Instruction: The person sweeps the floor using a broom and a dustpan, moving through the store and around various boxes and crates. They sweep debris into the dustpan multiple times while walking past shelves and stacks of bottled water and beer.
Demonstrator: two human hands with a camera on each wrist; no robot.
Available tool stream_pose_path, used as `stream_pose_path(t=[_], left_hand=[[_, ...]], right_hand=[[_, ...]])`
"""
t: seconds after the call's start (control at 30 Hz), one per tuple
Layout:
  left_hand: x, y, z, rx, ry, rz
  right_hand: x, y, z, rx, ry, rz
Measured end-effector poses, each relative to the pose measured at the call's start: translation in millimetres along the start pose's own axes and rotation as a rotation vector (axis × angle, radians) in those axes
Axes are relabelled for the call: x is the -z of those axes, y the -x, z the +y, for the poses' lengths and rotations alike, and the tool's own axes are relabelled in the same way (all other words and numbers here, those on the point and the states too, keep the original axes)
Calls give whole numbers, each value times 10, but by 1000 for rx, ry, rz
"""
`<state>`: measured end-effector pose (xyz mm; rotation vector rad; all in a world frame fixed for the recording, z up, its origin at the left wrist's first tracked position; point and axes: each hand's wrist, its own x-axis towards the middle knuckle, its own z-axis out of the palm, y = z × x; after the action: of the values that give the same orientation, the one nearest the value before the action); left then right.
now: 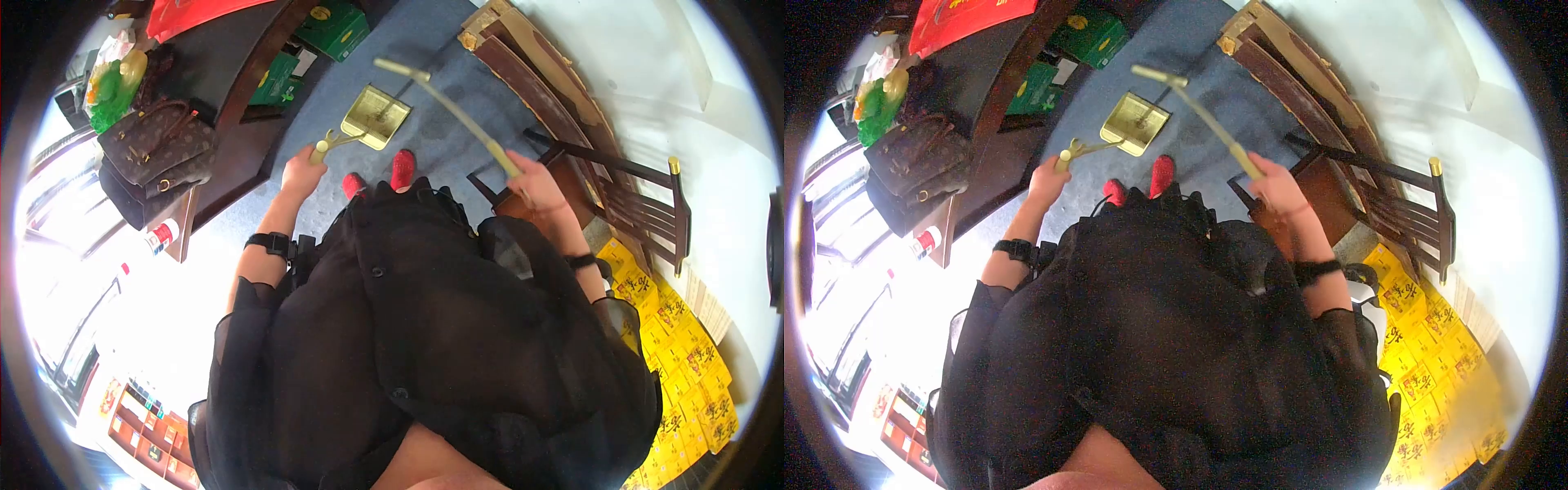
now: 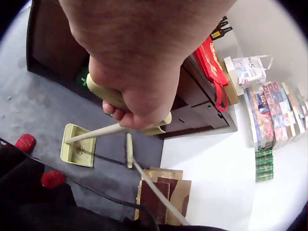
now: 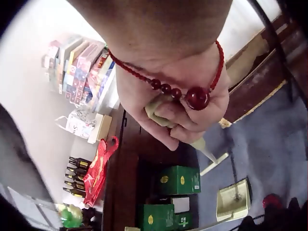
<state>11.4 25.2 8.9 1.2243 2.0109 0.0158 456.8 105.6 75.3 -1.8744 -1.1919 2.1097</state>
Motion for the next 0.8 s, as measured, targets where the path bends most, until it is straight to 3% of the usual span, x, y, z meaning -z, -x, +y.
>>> stream_pose_path(t=[0.17, 0.23, 0.27, 0.33, 0.37, 0.43, 0.5, 0.57, 0.63, 0.7, 0.8], left_hand=[[4, 137, -69, 8, 60, 49], [1, 142, -115, 25, 84, 36], [-8, 152, -146, 42, 108, 15], [-28, 188, -176, 76, 110, 20], [-21, 184, -178, 102, 116, 26], [7, 233, -175, 103, 120, 14], [23, 225, -186, 89, 131, 9], [9, 214, -234, 78, 101, 72], [34, 215, -282, 83, 118, 76], [65, 183, -310, 90, 137, 88], [97, 169, -347, 91, 105, 88]], right_hand=[[-142, -1265, -474, 255, 351, 164], [-222, -1955, -543, 483, 860, 357], [-309, -2073, -691, 486, 860, 351], [-454, -2189, -976, 77, 722, 215], [-475, -2212, -972, 82, 722, 212], [-517, -2141, -877, 174, 1014, -51], [-425, -1707, -758, 205, 976, 16], [-175, -1086, -746, 183, 579, -41], [178, -660, -559, -13, 95, -44], [244, -178, -568, -137, -141, 24], [109, -171, -507, -94, -182, 50]])
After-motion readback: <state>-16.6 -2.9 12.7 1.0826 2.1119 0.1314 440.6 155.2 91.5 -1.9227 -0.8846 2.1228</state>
